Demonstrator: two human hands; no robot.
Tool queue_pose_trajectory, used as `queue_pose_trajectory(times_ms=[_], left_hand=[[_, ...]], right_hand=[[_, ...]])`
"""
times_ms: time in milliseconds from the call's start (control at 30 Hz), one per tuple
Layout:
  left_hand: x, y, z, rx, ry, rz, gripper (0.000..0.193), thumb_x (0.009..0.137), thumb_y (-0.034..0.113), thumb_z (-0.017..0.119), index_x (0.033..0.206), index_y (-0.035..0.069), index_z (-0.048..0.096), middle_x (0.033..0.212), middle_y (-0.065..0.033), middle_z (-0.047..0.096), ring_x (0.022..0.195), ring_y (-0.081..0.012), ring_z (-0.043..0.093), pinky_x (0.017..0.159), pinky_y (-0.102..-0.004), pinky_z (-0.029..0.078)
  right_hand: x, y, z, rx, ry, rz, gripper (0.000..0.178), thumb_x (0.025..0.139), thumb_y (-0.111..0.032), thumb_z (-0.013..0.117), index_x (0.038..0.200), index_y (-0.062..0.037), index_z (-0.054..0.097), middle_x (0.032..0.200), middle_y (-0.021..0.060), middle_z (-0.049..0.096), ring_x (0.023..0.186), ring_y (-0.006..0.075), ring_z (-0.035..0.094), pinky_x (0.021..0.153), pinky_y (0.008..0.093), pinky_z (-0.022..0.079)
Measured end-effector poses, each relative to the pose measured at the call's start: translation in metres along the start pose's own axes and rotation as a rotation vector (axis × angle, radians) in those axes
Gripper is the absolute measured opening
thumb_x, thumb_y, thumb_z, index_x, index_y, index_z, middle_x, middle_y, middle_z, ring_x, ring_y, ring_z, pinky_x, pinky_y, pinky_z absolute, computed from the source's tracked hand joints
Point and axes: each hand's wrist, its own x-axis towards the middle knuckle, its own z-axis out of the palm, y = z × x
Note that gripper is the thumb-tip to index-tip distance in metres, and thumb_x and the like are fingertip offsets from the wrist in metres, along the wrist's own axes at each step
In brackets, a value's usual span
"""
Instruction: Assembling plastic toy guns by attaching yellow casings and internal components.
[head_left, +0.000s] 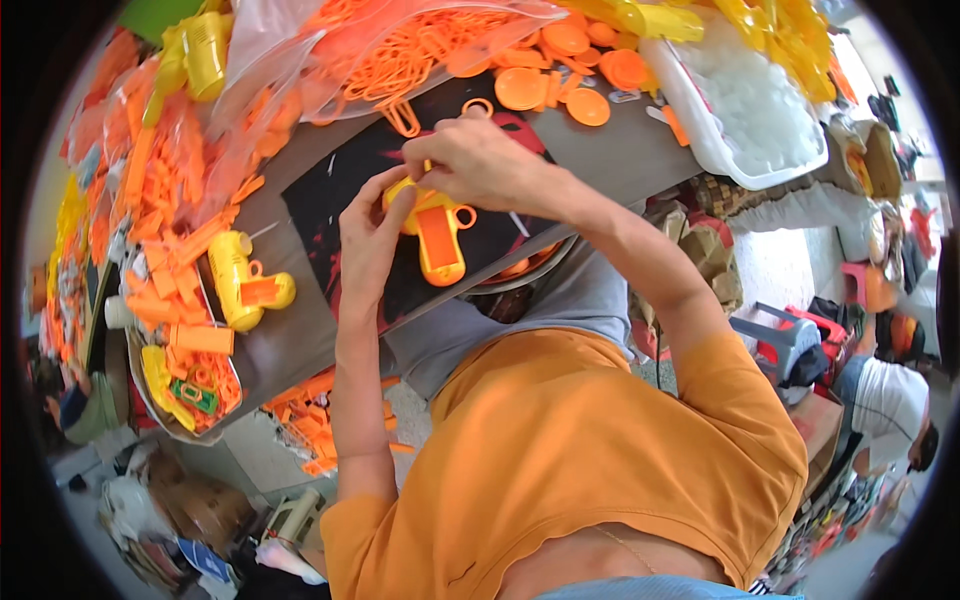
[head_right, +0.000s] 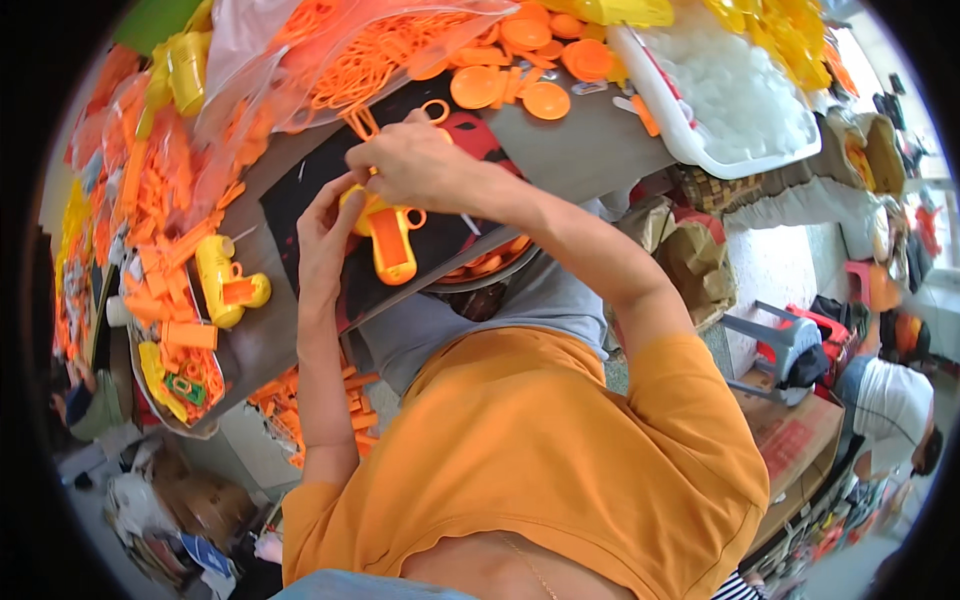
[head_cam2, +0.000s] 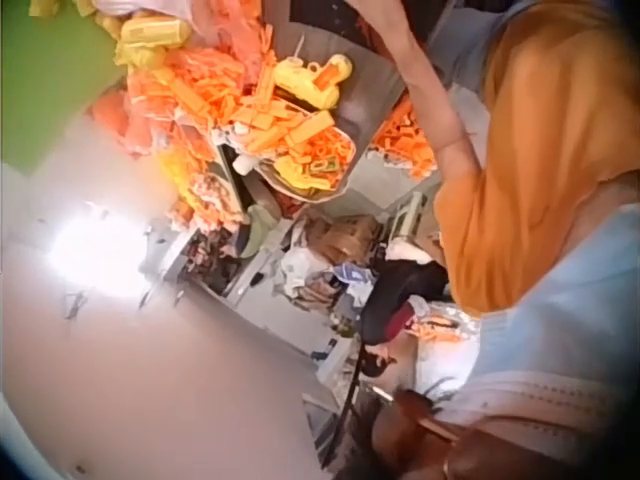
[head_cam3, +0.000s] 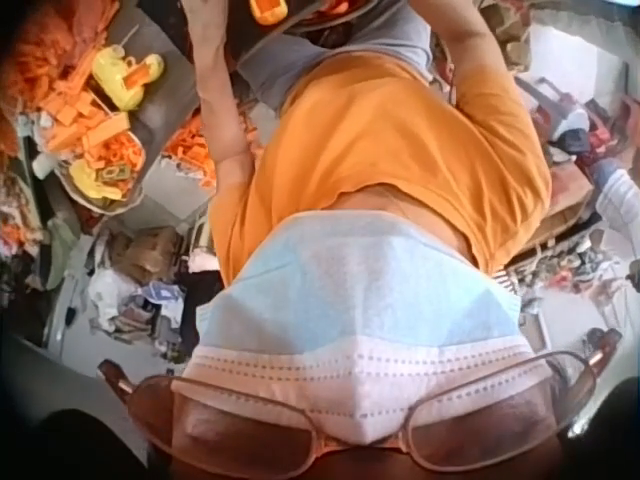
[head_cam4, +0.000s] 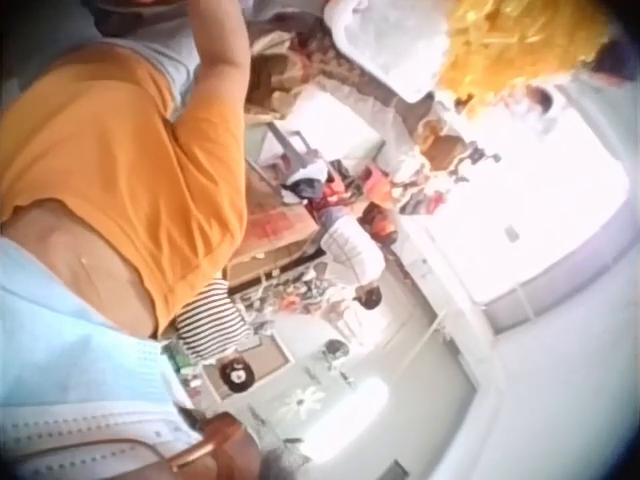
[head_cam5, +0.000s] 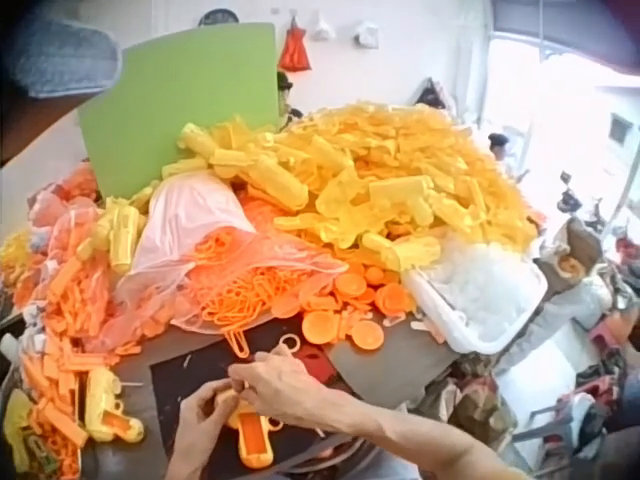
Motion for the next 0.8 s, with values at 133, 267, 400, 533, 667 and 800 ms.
queue_pose_trajectory(times_ms=[133, 267, 400, 533, 667, 800], left_hand=[[0.007, -0.004, 0.001, 0.070, -0.011, 0.073, 0.031, 0.094, 0.019, 0.063, 0.118, 0.000, 0.062, 0.090, 0.0020, 0.060, 0.080, -0.0035, 0.053, 0.070, -0.0184, 0.044], [0.002, -0.001, 0.002, 0.029, -0.014, 0.062, 0.031, 0.093, 0.019, 0.064, 0.118, 0.001, 0.063, 0.101, -0.0012, 0.064, 0.088, -0.0055, 0.057, 0.077, -0.0200, 0.046], [0.003, 0.001, 0.005, 0.053, 0.011, 0.102, 0.030, 0.094, 0.018, 0.061, 0.119, 0.000, 0.062, 0.105, -0.0032, 0.065, 0.092, -0.0076, 0.059, 0.083, -0.0214, 0.046], [0.003, 0.003, 0.005, 0.069, 0.017, 0.088, 0.032, 0.094, 0.019, 0.061, 0.119, -0.001, 0.061, 0.107, -0.0040, 0.065, 0.094, -0.0086, 0.059, 0.085, -0.0222, 0.046], [0.003, 0.004, 0.008, 0.098, 0.027, 0.068, 0.032, 0.094, 0.019, 0.061, 0.119, -0.001, 0.061, 0.107, -0.0045, 0.065, 0.095, -0.0090, 0.060, 0.085, -0.0221, 0.046], [0.001, 0.001, 0.006, 0.110, 0.034, 0.103, 0.033, 0.095, 0.020, 0.061, 0.120, 0.000, 0.061, 0.106, -0.0045, 0.065, 0.092, -0.0083, 0.060, 0.082, -0.0212, 0.047]], right_hand=[[-0.012, -0.004, 0.006, -0.175, 0.207, -0.071, 0.007, 0.079, -0.014, 0.063, 0.084, -0.0090, 0.066, 0.071, 0.0073, 0.059, 0.074, 0.0240, 0.055, 0.085, 0.0376, 0.034], [-0.052, 0.021, -0.015, -0.251, 0.482, 0.082, 0.011, 0.082, -0.013, 0.062, 0.091, -0.0092, 0.068, 0.088, 0.0106, 0.060, 0.084, 0.0298, 0.058, 0.077, 0.0418, 0.045], [-0.113, 0.093, -0.056, -0.426, 0.659, 0.480, 0.020, 0.085, -0.003, 0.054, 0.100, -0.0067, 0.068, 0.088, 0.0136, 0.059, 0.084, 0.0340, 0.060, 0.076, 0.0437, 0.048], [-0.132, 0.132, -0.060, -0.483, 0.479, 0.622, 0.026, 0.086, -0.001, 0.052, 0.106, -0.0064, 0.067, 0.092, 0.0138, 0.057, 0.087, 0.0329, 0.059, 0.077, 0.0420, 0.047], [-0.152, 0.130, -0.054, -0.510, 0.409, 0.441, 0.029, 0.086, 0.002, 0.051, 0.110, -0.0062, 0.066, 0.096, 0.0128, 0.055, 0.092, 0.0298, 0.056, 0.078, 0.0399, 0.046], [-0.175, 0.114, -0.051, -0.365, 0.422, 0.250, 0.028, 0.086, 0.004, 0.051, 0.109, -0.0037, 0.065, 0.097, 0.0121, 0.056, 0.092, 0.0284, 0.057, 0.079, 0.0359, 0.046]])
